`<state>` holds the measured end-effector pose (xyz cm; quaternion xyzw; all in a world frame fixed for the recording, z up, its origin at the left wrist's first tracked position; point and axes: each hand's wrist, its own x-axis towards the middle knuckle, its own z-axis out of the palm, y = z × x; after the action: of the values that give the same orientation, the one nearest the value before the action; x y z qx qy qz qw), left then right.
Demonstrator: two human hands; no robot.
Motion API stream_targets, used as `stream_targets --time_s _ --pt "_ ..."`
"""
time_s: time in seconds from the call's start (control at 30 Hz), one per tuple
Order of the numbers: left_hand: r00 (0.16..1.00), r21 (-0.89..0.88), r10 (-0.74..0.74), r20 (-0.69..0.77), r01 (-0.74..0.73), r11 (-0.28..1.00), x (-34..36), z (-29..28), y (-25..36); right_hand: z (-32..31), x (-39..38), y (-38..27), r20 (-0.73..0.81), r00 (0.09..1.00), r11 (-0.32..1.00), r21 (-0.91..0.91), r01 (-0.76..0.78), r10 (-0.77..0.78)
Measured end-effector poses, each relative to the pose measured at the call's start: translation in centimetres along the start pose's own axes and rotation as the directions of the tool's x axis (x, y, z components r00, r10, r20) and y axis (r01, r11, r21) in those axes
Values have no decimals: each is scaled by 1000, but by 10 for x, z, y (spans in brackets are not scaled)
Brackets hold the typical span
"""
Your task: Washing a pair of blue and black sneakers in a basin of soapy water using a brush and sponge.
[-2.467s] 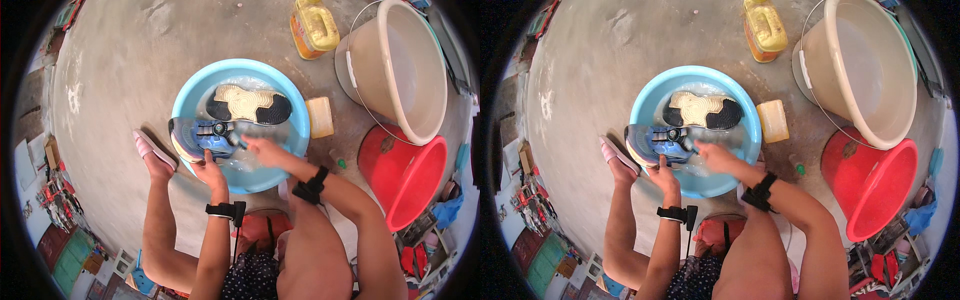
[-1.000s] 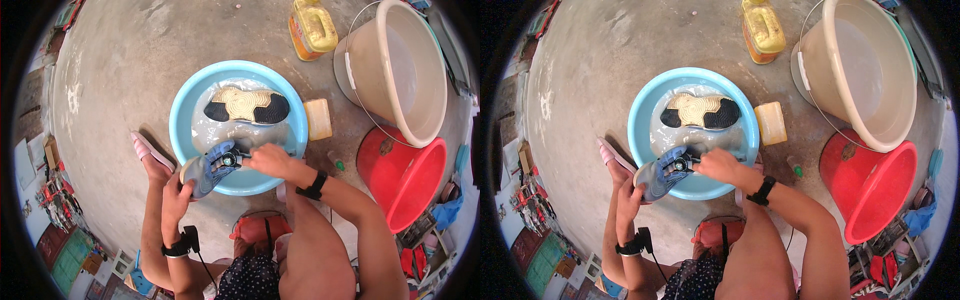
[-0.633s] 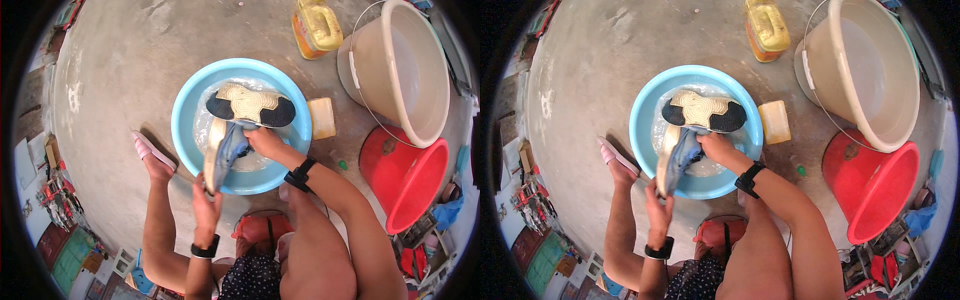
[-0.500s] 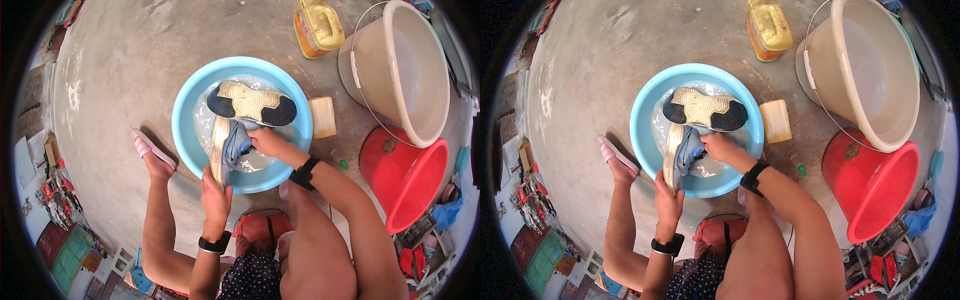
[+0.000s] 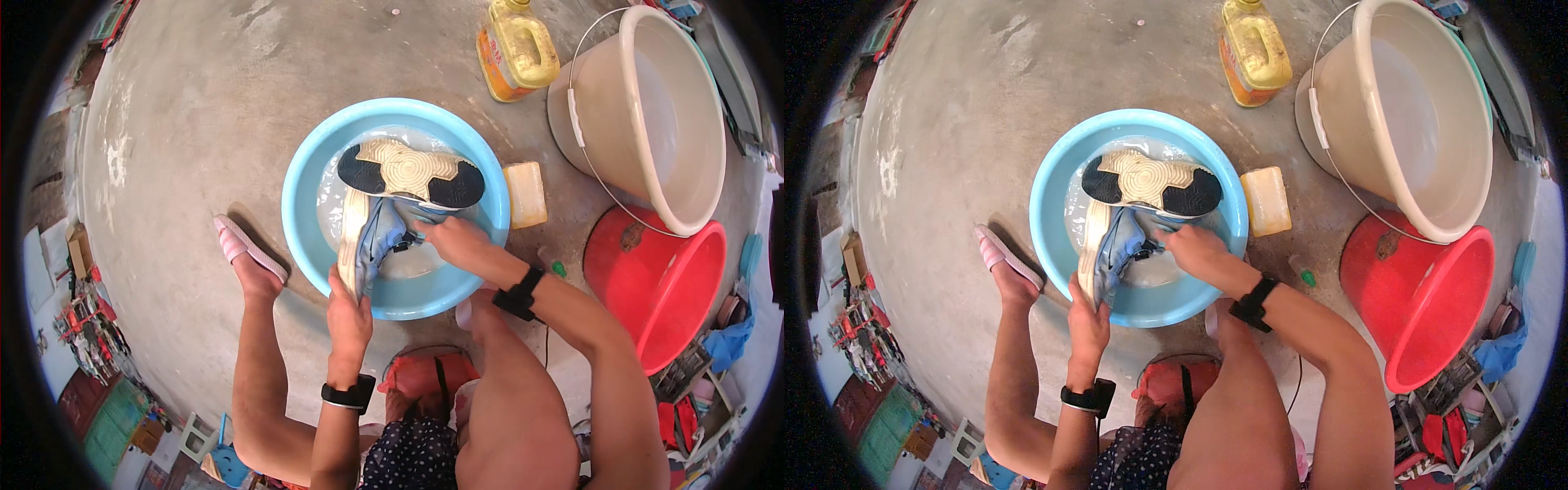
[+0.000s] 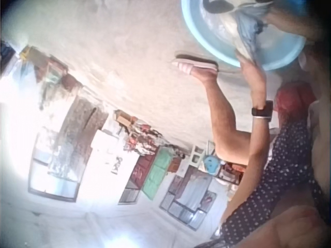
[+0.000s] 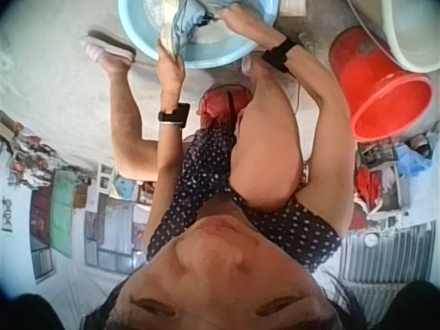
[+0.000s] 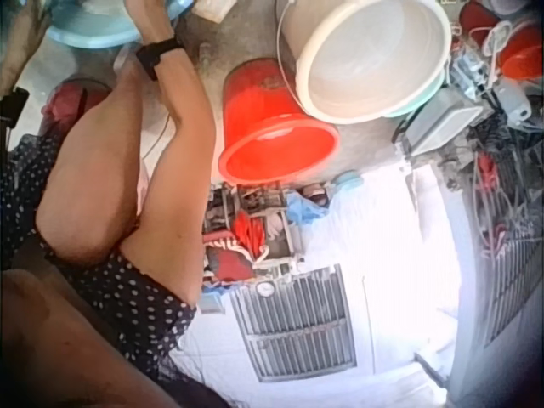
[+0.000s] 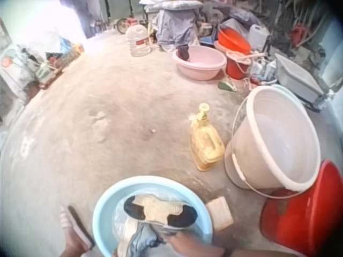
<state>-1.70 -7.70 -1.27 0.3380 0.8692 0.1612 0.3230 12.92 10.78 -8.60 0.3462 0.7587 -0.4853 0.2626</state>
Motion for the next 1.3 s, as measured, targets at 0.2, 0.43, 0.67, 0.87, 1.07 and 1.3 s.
stream_targets --time_s 0.2,0.43,0.67,0.87,1.07,1.3 --pt "1000 -93 24 -11 -25 995 2 1 -11 6 13 -13 -405 861 948 -55 314 -308" --pt "999 -54 20 -28 -21 998 1 0 -14 19 40 -4 -93 955 853 431 295 -283" --pt "995 -281 84 -57 -96 955 12 -11 -24 41 49 15 -49 960 814 519 260 -275" --pt "996 -342 55 -65 -74 937 6 -32 -31 30 20 -12 -341 892 928 -321 187 -298" --pt "988 -241 -57 145 91 966 8 -76 -4 2 -9 -20 -286 867 835 -501 227 -407" --pt "969 75 -171 181 160 984 70 -102 -10 36 32 -26 -99 943 730 609 310 -317"
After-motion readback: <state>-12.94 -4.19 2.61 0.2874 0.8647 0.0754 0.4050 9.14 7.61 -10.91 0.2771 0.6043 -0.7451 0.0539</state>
